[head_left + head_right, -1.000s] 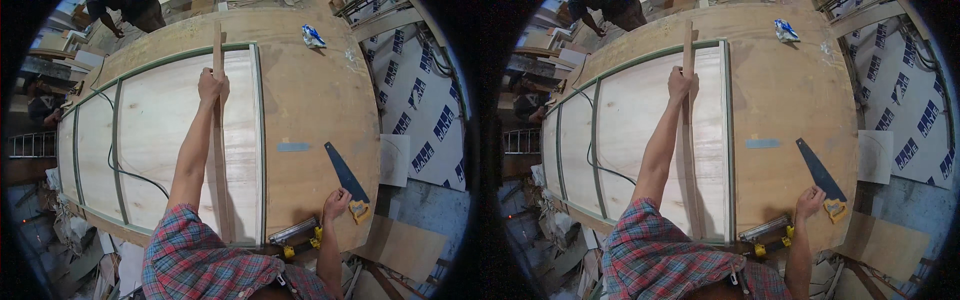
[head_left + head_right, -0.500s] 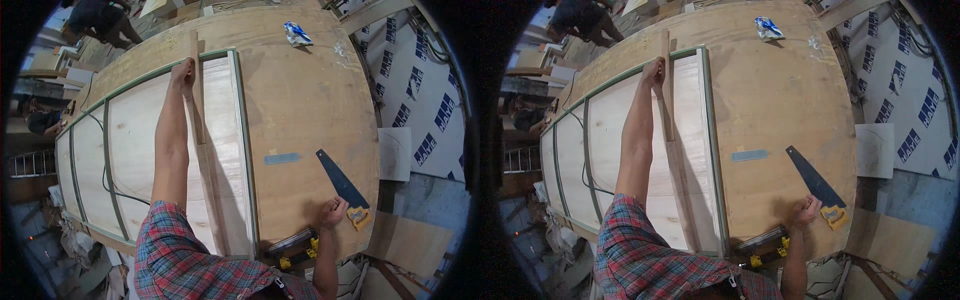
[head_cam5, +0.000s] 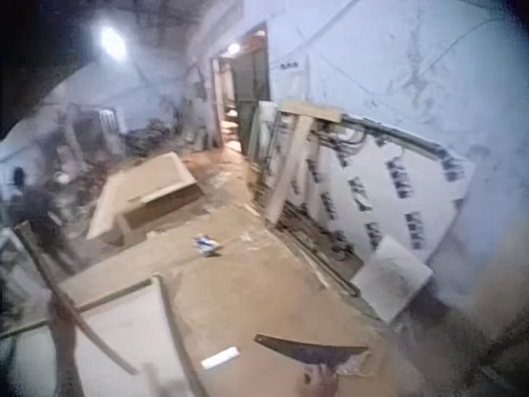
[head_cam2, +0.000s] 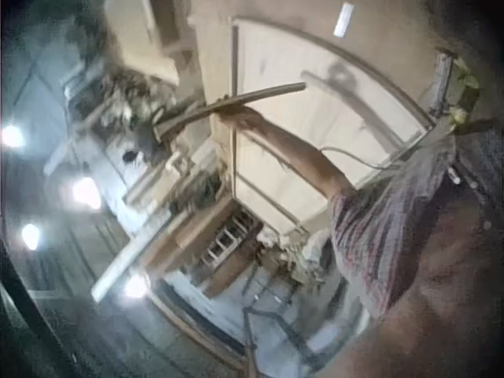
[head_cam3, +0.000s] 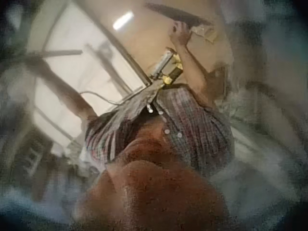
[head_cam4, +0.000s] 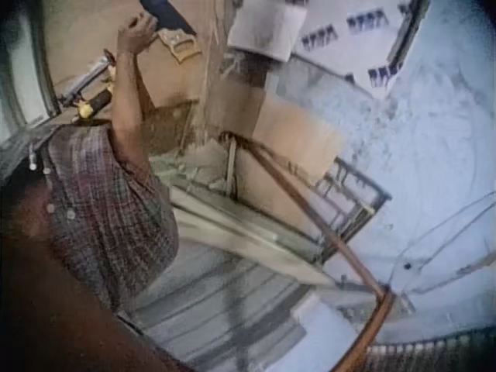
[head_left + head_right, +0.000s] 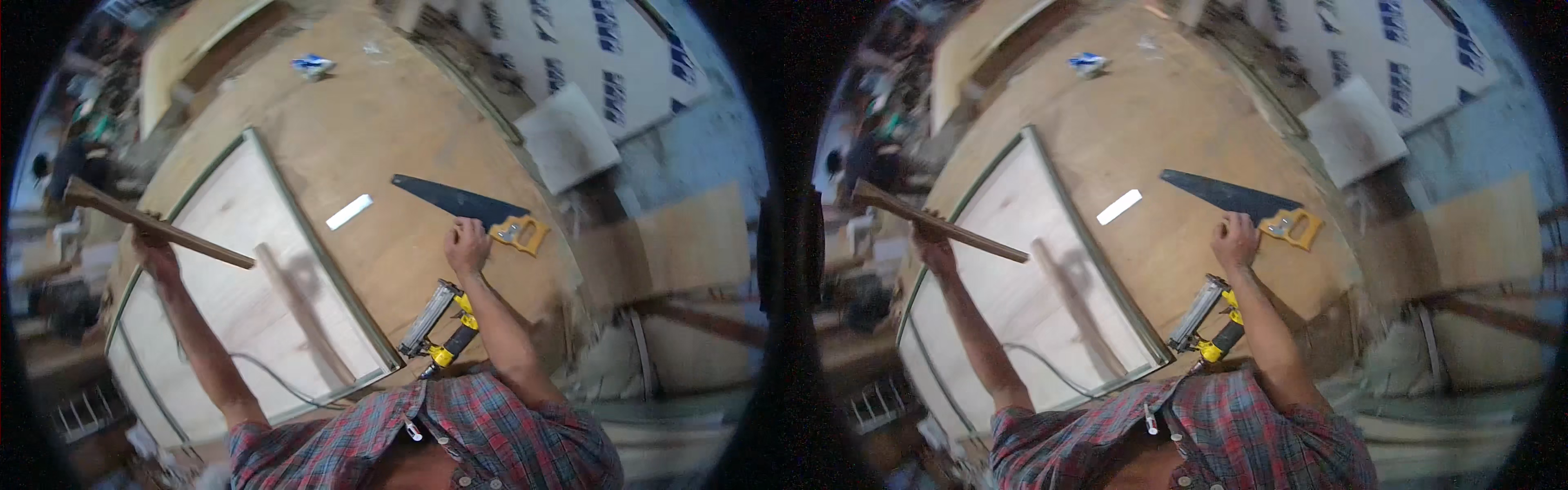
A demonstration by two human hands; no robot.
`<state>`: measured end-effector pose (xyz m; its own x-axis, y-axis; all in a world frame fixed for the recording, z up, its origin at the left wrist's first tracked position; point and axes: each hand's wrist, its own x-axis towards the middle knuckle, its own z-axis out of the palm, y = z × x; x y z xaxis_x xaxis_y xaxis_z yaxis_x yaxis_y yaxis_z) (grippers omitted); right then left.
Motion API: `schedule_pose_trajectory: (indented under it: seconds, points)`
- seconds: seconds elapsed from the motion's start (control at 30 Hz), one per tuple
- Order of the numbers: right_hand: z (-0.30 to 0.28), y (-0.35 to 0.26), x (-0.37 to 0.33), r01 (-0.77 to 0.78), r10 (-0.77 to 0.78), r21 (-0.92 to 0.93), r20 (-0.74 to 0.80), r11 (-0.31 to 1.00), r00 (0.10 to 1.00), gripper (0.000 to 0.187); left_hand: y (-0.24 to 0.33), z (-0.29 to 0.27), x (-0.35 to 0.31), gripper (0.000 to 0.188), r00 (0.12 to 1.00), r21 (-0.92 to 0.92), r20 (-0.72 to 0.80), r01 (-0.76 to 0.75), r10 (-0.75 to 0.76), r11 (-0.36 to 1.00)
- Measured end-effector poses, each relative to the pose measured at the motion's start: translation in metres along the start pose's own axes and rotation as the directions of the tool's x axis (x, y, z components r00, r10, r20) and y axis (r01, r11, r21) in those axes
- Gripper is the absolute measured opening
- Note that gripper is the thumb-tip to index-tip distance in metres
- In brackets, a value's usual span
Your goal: The person aligns wooden trim strips onto a large panel, uses a pneumatic nail gun to fasten them, and uses a hand saw to cut a trim strip to length.
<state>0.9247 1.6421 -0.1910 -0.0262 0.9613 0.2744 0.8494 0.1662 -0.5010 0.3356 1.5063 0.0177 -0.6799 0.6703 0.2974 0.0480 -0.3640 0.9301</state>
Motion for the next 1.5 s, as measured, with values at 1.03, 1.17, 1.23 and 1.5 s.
schedule_pose_trajectory:
  seconds: [1.03, 1.17, 1.23, 1.5]
  points:
    - [-0.293, 0.376, 0.034, -0.268, 0.19, 0.751, 0.192, 0.604, 0.963, 0.029, -0.141, 0.595, -0.472, 0.03, 0.859, 0.697, 0.17, 0.242, -0.484, 0.675]
    - [-0.354, 0.431, -0.003, -0.406, 0.755, 0.908, 0.193, 0.105, 0.627, 0.03, -0.166, 0.654, -0.489, 0.035, 0.798, 0.815, 0.315, 0.05, -0.514, 0.577]
    - [-0.378, 0.442, -0.022, -0.4, 0.723, 0.899, 0.155, 0.179, 0.673, 0.03, -0.168, 0.671, -0.496, 0.036, 0.765, 0.842, 0.362, -0.023, -0.533, 0.539]
    - [-0.391, 0.386, -0.034, -0.286, 0.385, 0.695, 0.013, 0.66, 0.923, 0.028, -0.18, 0.701, -0.499, 0.041, 0.76, 0.889, 0.387, -0.157, -0.522, 0.43]
